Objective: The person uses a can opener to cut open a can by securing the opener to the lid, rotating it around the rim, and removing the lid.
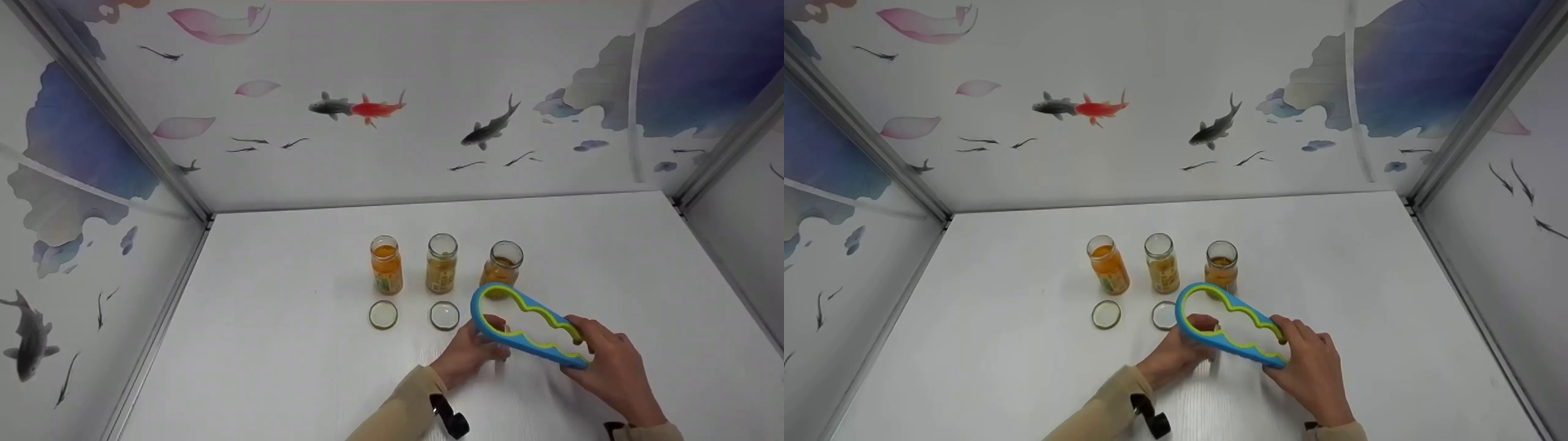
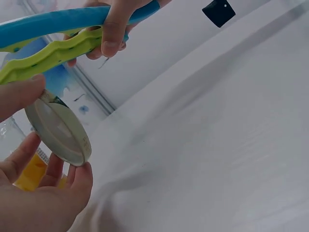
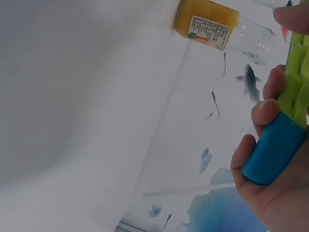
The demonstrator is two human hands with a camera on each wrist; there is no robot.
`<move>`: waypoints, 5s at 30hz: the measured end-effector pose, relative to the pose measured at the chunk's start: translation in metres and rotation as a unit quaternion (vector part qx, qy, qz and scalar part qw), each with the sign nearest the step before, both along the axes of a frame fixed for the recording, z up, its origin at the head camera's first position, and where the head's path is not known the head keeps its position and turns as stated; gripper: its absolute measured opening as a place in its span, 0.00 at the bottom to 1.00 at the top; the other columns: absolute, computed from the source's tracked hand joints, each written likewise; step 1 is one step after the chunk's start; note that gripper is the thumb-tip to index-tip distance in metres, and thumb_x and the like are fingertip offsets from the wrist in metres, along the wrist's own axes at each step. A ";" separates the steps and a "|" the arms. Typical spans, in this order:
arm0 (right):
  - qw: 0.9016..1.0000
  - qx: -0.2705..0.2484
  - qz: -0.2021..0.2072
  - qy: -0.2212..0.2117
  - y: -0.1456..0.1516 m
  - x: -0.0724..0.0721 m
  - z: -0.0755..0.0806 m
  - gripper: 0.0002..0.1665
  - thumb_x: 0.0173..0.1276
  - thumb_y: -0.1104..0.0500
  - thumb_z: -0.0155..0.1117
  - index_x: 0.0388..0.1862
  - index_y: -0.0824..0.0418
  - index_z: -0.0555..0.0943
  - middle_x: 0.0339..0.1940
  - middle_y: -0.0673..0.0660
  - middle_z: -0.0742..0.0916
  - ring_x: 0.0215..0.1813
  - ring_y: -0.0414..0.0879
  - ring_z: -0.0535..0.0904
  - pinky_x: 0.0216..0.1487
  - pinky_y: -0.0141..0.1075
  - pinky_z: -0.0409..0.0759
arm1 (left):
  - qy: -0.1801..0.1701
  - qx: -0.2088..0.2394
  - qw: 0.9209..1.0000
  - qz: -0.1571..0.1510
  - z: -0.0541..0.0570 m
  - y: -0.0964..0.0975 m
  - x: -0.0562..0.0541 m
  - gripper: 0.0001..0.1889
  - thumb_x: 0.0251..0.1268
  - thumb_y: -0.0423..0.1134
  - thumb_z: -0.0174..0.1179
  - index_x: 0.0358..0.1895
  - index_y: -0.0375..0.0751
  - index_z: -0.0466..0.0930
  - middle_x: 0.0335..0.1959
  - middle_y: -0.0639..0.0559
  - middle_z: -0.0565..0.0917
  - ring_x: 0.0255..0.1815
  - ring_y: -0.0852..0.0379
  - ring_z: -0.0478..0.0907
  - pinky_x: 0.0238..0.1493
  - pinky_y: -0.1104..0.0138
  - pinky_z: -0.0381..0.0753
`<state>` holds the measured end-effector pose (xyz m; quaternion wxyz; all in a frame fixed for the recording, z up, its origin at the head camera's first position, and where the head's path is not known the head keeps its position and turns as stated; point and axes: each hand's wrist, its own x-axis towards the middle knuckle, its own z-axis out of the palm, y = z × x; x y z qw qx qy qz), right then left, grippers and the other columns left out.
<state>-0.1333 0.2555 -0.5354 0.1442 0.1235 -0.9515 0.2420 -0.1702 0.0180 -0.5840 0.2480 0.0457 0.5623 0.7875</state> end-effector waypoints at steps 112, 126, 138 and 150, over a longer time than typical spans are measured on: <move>0.947 0.011 -0.180 -0.266 0.037 0.000 -0.016 0.48 0.47 0.51 0.79 0.60 0.76 0.67 0.45 0.73 0.80 0.43 0.63 0.73 0.42 0.61 0.69 | 0.342 -0.601 0.721 -0.048 0.041 -0.007 -0.023 0.30 0.53 0.46 0.73 0.61 0.46 0.75 0.64 0.48 0.70 0.66 0.52 0.66 0.63 0.61 0.69; 0.926 0.011 -0.211 -0.314 0.042 -0.003 -0.022 0.52 0.49 0.47 0.77 0.61 0.78 0.63 0.45 0.75 0.77 0.45 0.66 0.72 0.44 0.61 0.67 | 0.358 -0.629 0.688 -0.060 0.044 -0.035 -0.010 0.30 0.61 0.50 0.66 0.65 0.47 0.73 0.70 0.43 0.66 0.70 0.42 0.60 0.68 0.51 0.61; 0.922 0.003 -0.209 -0.327 0.043 -0.004 -0.027 0.53 0.50 0.47 0.75 0.62 0.78 0.62 0.44 0.75 0.76 0.45 0.66 0.71 0.43 0.62 0.65 | 0.338 -0.628 0.700 -0.029 0.037 -0.062 0.003 0.28 0.60 0.49 0.67 0.63 0.45 0.75 0.69 0.39 0.66 0.71 0.36 0.57 0.67 0.40 0.55; 0.926 0.016 -0.186 -0.327 0.041 -0.008 -0.028 0.55 0.51 0.44 0.73 0.64 0.78 0.59 0.47 0.79 0.73 0.47 0.68 0.71 0.43 0.63 0.66 | 0.340 -0.617 0.710 -0.010 0.040 -0.073 0.010 0.28 0.60 0.45 0.68 0.63 0.42 0.74 0.69 0.38 0.67 0.70 0.36 0.58 0.65 0.39 0.57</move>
